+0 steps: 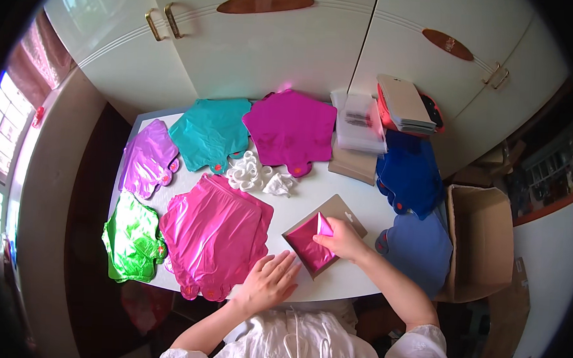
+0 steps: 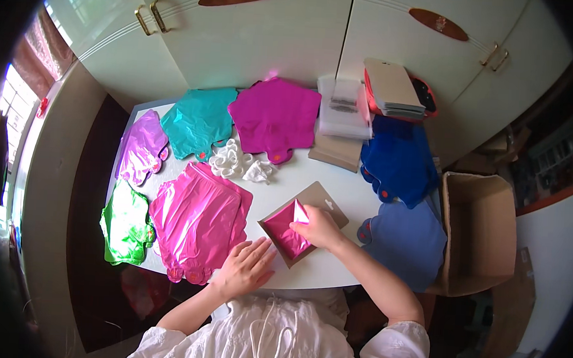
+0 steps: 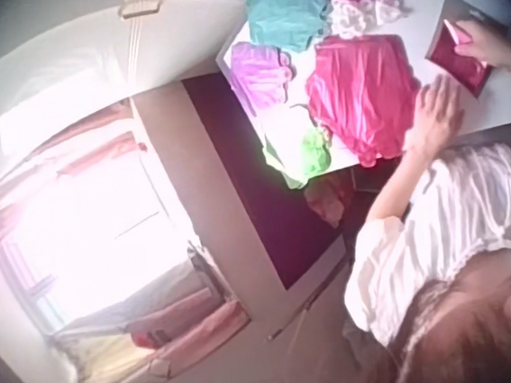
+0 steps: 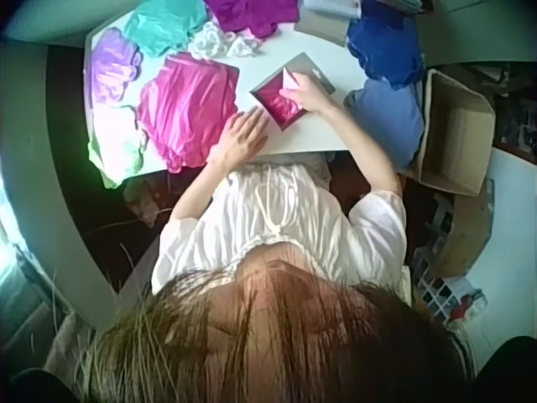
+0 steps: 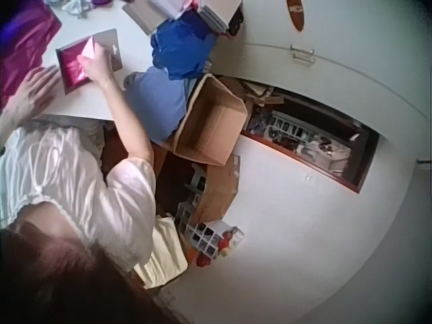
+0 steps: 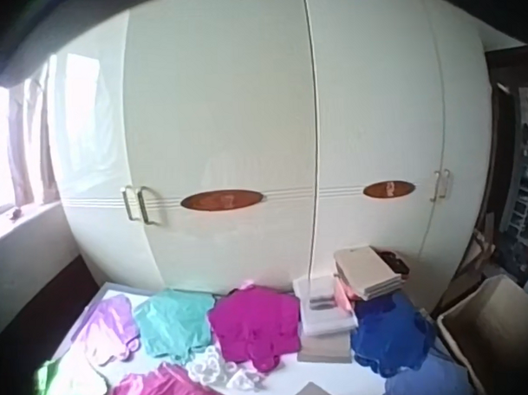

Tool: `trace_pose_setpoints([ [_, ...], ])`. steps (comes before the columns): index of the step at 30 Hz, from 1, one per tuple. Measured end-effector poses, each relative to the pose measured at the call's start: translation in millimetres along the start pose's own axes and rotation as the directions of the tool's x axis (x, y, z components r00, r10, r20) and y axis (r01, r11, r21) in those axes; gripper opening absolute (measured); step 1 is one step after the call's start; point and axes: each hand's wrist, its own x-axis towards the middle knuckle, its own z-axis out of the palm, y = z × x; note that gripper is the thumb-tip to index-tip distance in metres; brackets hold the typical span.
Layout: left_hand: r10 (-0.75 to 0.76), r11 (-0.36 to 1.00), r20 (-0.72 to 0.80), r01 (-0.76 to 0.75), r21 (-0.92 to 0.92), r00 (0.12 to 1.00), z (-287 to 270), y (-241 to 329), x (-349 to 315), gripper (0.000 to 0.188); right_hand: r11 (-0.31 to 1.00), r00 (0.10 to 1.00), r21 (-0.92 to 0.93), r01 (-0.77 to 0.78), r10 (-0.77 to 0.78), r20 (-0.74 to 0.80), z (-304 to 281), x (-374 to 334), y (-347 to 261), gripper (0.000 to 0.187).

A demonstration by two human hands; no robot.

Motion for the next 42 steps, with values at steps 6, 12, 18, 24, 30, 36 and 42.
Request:
trace_pose_setpoints([
  [6, -0.014, 1.000, 0.133, 0.013, 0.006, 0.991, 4.6, 3.2, 3.0, 0.064, 0.978, 0.997, -0.207, 0.021, -0.036, -0.066, 7.2, -14.6, -23.5, 0.034],
  [12, 0.063, 0.998, 0.233, -0.055, -0.042, 0.970, -3.2, -5.6, 16.1, 0.071, 0.901, 0.998, -0.433, -0.006, -0.019, -0.052, 4.8, -19.5, -16.1, 0.040],
  [18, 0.106, 0.992, 0.337, -0.124, 0.032, 0.936, -3.9, -15.9, 18.9, 0.078, 0.549, 0.900, -0.753, 0.363, -0.417, 0.130, -36.9, -6.4, -49.4, 0.039],
  [24, 0.146, 0.979, 0.334, -0.184, 0.083, 0.931, -10.5, -17.2, 23.8, 0.077, 0.310, 0.698, -0.667, 0.677, -0.555, 0.451, -34.8, 7.8, -9.9, 0.053],
  [30, 0.100, 0.989, 0.372, -0.134, 0.065, 0.923, -8.0, -13.1, 24.2, 0.079, 0.237, 0.659, -0.649, 0.723, -0.517, 0.546, -31.5, 14.3, -5.0, 0.063],
  [36, 0.069, 0.992, 0.383, -0.104, 0.074, 0.921, -11.3, -6.0, 27.8, 0.082, 0.241, 0.665, -0.636, 0.733, -0.450, 0.596, -38.9, 15.6, -7.0, 0.070],
  [42, 0.042, 0.994, 0.367, -0.074, 0.075, 0.929, -8.1, 0.3, 25.5, 0.083, 0.246, 0.730, -0.691, 0.680, -0.322, 0.603, -64.5, 10.7, -7.7, 0.078],
])
